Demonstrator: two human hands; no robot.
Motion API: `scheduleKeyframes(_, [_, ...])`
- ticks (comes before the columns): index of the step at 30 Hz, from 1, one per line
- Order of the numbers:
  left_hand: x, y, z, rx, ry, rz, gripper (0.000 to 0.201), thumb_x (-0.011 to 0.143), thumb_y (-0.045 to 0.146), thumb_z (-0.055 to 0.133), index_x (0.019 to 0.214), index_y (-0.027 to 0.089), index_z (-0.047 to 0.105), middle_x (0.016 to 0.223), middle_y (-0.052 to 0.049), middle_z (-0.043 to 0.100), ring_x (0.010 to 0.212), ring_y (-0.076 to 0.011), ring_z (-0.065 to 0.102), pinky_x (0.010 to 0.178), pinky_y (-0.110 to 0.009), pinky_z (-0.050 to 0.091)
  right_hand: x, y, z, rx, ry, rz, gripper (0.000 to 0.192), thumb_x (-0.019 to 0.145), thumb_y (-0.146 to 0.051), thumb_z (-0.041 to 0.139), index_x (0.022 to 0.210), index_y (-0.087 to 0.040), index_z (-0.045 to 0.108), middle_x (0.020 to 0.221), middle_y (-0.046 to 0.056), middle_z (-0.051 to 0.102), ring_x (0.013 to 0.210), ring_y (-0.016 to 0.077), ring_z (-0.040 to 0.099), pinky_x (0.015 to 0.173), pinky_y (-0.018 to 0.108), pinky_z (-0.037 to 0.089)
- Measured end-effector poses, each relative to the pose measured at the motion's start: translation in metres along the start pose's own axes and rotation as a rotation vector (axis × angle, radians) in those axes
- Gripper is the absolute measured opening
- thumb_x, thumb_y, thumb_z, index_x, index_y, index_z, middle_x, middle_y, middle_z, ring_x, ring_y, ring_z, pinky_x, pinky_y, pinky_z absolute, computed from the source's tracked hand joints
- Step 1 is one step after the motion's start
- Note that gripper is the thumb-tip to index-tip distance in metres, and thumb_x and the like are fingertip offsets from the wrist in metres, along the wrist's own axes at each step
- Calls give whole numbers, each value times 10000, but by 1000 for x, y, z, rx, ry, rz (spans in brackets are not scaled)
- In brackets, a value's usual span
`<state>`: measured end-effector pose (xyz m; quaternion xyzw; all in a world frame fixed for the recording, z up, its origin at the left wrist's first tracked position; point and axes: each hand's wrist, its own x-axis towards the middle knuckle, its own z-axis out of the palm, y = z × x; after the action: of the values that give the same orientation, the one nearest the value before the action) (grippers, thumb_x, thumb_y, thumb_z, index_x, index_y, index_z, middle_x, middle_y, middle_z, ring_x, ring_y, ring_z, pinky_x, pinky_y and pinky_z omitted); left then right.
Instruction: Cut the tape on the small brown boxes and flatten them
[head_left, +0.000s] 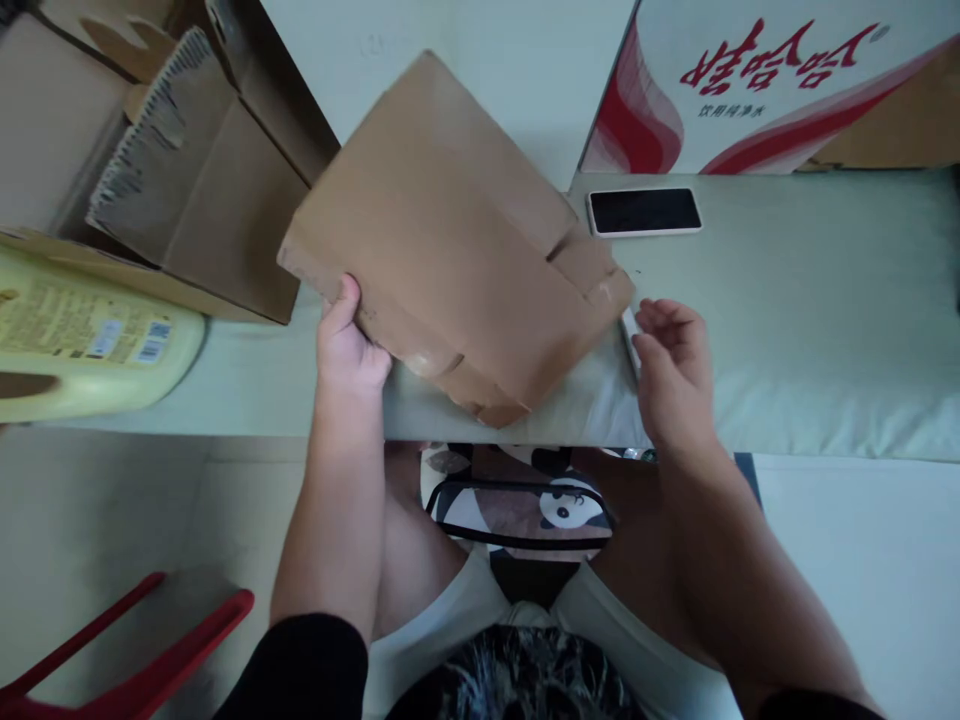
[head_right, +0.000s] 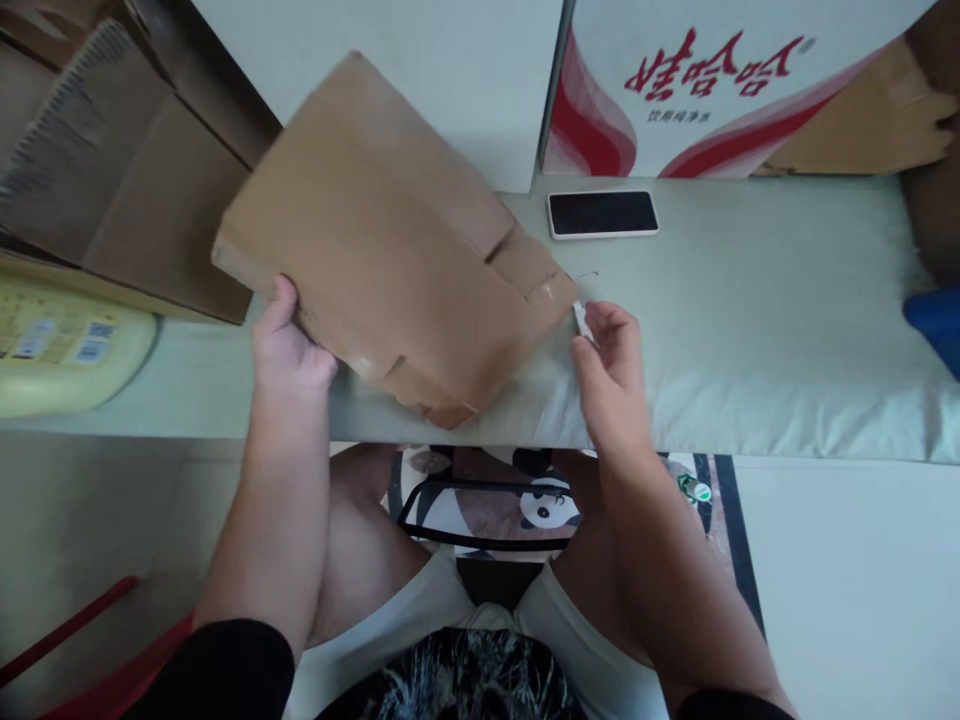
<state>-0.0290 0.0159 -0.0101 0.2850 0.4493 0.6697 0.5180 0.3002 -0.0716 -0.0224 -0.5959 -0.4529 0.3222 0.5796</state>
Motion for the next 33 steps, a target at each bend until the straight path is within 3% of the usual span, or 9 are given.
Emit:
scheduleKeyframes(5, [-1,-3,6,1,36,-77,305,885,474,736,1081,245,689,1355,-62,749,1481,-266,559,1133,-377,583,-11,-10,16,138,-380,300,391,830,-602,712,906,-225,642,824,26,711,784,184,702,751,360,620])
scheduleKeyframes(10, [-8,-6,17,40,34,-75,355,760,381,848,1051,250,692,1183,-51,797,1273,-251,713,1045,-343,617,-24,-40,23,210,-309,410,473,742,-632,789,710,-228,547,538,-69,513,420,72,429,403,222,380])
scheduleKeyframes(13, [-11,-5,24,73,97,-210,284,794,385,772,1027,236,707,1017,-44,805,1057,-231,778,916,-326,649,-28,-59,16,214,-273,536,518,661,-654,848,731,-221,571,498,-76,506,382,70,443,349,200,338])
scheduleKeyframes(15, [-13,-3,29,66,109,-301,235,845,398,672,986,215,714,892,-39,785,819,-186,765,723,-275,640,-31,-68,6,217,-238,596,556,623,-684,868,747,-214,599,474,-62,525,382,92,499,332,199,365])
scheduleKeyframes(17, [-15,-1,32,76,102,-344,231,888,393,585,906,196,704,745,-25,729,580,-127,659,514,-221,538,-37,-73,-10,192,-185,626,576,626,-707,869,747,-201,624,461,-43,549,371,104,526,328,202,405])
scheduleKeyframes(19, [-18,-1,34,123,102,-349,225,894,356,549,825,184,677,620,0,644,452,-86,544,422,-190,432,-46,-74,-33,151,-88,614,588,627,-712,877,743,-186,641,469,-25,578,360,109,541,335,205,448])
scheduleKeyframes(26, [-31,-8,39,256,65,-323,177,806,271,560,717,151,655,536,30,557,405,-53,482,415,-163,367,-68,-64,-128,116,487,323,581,406,-450,997,801,-173,675,654,-16,683,416,111,601,377,204,551])
scheduleKeyframes(30, [-34,-12,42,353,40,-269,170,784,265,583,719,149,688,546,20,584,417,-59,496,423,-169,373,-43,-59,-169,-24,646,208,379,497,-351,937,751,-196,702,655,-8,660,436,108,605,397,196,582])
scheduleKeyframes(33, [-34,-12,45,400,45,-263,175,787,254,579,694,150,685,530,20,569,419,-64,492,417,-172,364,0,-66,-186,-130,686,125,146,641,-277,836,691,-209,716,705,44,677,473,109,614,385,187,566])
